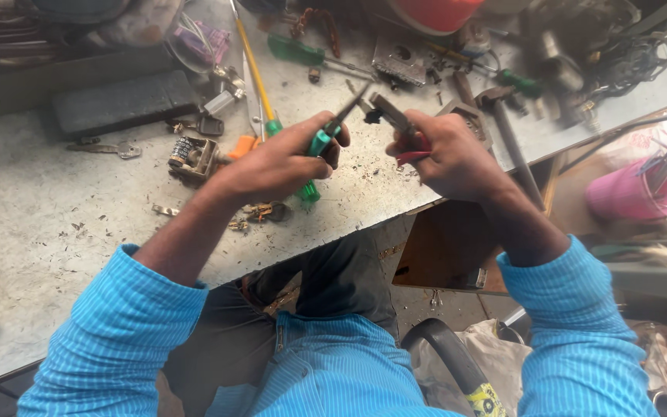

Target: The person works at a cluttered workbench, using a hammer and pliers to shape and adjust small metal parts of a lock mechanism. They repeatedly strike a component held in a hexagonal weight, then use pliers to bend and align the piece before placing it back for further hammering.

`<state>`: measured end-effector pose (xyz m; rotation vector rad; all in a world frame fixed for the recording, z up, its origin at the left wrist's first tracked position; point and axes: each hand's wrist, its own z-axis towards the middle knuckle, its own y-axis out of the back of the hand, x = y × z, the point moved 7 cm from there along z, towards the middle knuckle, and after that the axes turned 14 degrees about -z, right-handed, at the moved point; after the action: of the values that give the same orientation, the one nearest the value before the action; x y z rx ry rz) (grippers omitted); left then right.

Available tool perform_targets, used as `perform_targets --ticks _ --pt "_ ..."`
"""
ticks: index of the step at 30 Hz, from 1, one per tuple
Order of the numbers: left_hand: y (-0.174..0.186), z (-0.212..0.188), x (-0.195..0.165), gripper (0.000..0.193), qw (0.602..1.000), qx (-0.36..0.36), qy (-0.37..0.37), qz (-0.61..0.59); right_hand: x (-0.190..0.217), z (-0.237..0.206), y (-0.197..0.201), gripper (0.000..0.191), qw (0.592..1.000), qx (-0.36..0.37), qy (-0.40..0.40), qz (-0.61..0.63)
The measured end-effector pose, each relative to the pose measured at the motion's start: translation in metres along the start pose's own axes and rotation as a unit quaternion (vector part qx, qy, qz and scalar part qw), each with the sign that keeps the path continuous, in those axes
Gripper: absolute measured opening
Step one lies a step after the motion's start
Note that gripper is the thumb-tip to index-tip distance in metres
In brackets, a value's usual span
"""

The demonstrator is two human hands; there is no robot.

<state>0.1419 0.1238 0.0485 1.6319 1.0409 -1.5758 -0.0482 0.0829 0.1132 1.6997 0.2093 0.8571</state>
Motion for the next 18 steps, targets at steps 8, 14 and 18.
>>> perform_targets --ticks 8,14,18 --pt "0.003 -0.001 -0.012 0.041 0.979 -0.134 -0.056 0.140 0.003 -0.011 0.008 0.010 0.999 0.007 -0.035 -0.005" --pt "-0.007 -0.021 -0.046 0.062 0.880 -0.230 -0.309 0.276 0.000 -0.012 0.009 0.009 0.999 -0.021 -0.028 0.026" --pt "-0.016 -0.028 -0.054 0.061 0.829 -0.246 -0.359 0.353 0.002 -0.015 0.007 0.011 0.998 -0.033 -0.012 0.048"
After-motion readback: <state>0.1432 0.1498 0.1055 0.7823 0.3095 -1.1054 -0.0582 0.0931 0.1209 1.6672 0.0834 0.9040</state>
